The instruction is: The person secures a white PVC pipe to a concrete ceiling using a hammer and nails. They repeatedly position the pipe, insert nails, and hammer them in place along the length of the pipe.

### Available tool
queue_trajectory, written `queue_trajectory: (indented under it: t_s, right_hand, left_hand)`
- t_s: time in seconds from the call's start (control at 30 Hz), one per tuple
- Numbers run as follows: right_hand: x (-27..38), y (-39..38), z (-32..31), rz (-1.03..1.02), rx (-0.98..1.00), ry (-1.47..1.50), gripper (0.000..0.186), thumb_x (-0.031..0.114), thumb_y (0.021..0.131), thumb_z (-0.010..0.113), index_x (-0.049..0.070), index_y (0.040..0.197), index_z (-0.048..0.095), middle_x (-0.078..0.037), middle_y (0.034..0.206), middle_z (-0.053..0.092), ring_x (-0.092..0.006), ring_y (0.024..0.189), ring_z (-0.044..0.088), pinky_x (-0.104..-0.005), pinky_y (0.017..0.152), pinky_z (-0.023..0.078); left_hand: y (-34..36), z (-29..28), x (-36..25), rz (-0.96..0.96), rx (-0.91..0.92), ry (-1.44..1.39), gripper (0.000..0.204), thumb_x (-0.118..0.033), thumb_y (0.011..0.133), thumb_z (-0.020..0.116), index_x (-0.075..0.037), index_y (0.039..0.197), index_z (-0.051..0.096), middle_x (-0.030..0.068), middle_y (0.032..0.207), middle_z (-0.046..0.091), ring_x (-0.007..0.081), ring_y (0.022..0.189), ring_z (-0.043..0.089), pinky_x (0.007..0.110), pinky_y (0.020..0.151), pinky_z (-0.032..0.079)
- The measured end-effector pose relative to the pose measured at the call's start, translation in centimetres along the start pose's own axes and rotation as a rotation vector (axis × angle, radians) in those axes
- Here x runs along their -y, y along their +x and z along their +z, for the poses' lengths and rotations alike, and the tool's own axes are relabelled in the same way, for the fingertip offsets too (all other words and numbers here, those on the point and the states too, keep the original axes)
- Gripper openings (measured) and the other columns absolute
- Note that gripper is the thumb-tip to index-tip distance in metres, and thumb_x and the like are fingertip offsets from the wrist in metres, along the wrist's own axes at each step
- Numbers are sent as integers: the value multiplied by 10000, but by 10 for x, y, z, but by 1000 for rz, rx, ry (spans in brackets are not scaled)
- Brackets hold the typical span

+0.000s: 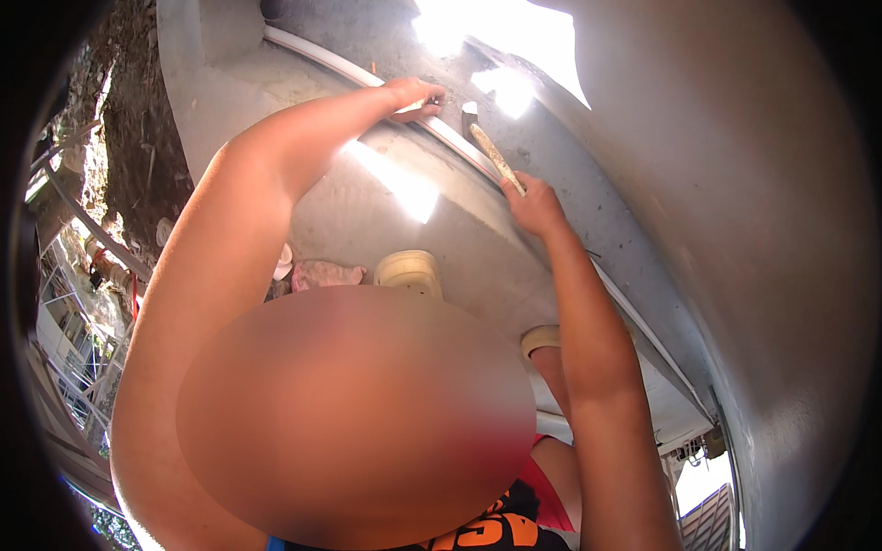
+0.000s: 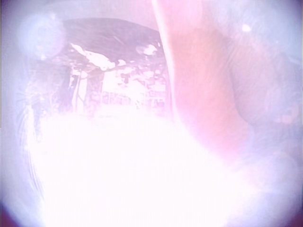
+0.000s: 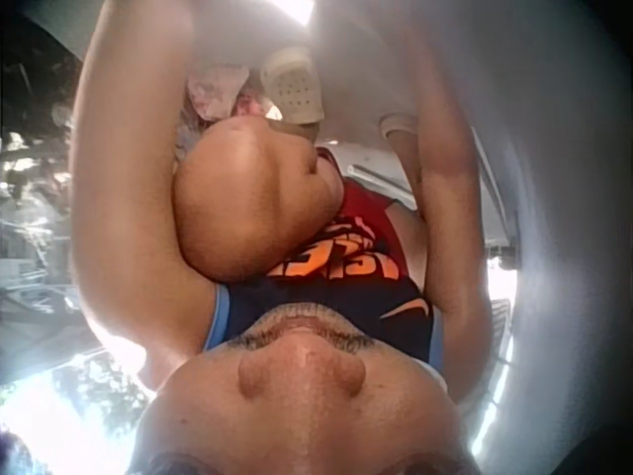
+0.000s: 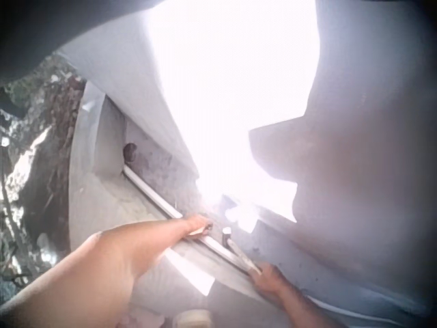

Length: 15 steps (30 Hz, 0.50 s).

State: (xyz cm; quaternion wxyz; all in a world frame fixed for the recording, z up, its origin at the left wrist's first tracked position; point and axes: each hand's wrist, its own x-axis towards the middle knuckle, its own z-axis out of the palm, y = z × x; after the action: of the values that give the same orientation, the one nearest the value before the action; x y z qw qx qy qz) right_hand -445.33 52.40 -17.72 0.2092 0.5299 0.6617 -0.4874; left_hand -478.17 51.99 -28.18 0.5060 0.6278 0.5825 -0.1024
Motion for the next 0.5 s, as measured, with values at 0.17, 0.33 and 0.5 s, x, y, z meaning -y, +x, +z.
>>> queue_trajectory:
  t_s: [0.17,0.33,0.5]
  right_hand:
    - [4,3,-4,0,16,-34,584,476,1002,602,-4,1331,652,-268,1227,700,-376,1190,664,-407,1018,491]
    - [9,-3,-8,13,48,14,575,477,1001,598,11,1333,652,-271,1214,699,-400,1174,662,-424,1008,500]
    - [0,-6,-3,2,-9,-13,601,511,995,597,20,1336,648,-264,1190,710,-401,1146,673,-423,997,504]
  left_hand:
    - [-5,-2,-10,-54,98,57,370,-467,1022,568,-249,1294,689,99,1267,704,334,1205,637,442,1028,496]
    - [0,9,-19,-162,75,57,360,-436,1033,559,-207,1271,702,120,1243,710,357,1196,641,457,1016,502]
    - [4,8,-22,-155,156,130,356,-427,1039,537,-190,1241,710,122,1225,715,357,1188,645,468,1007,504]
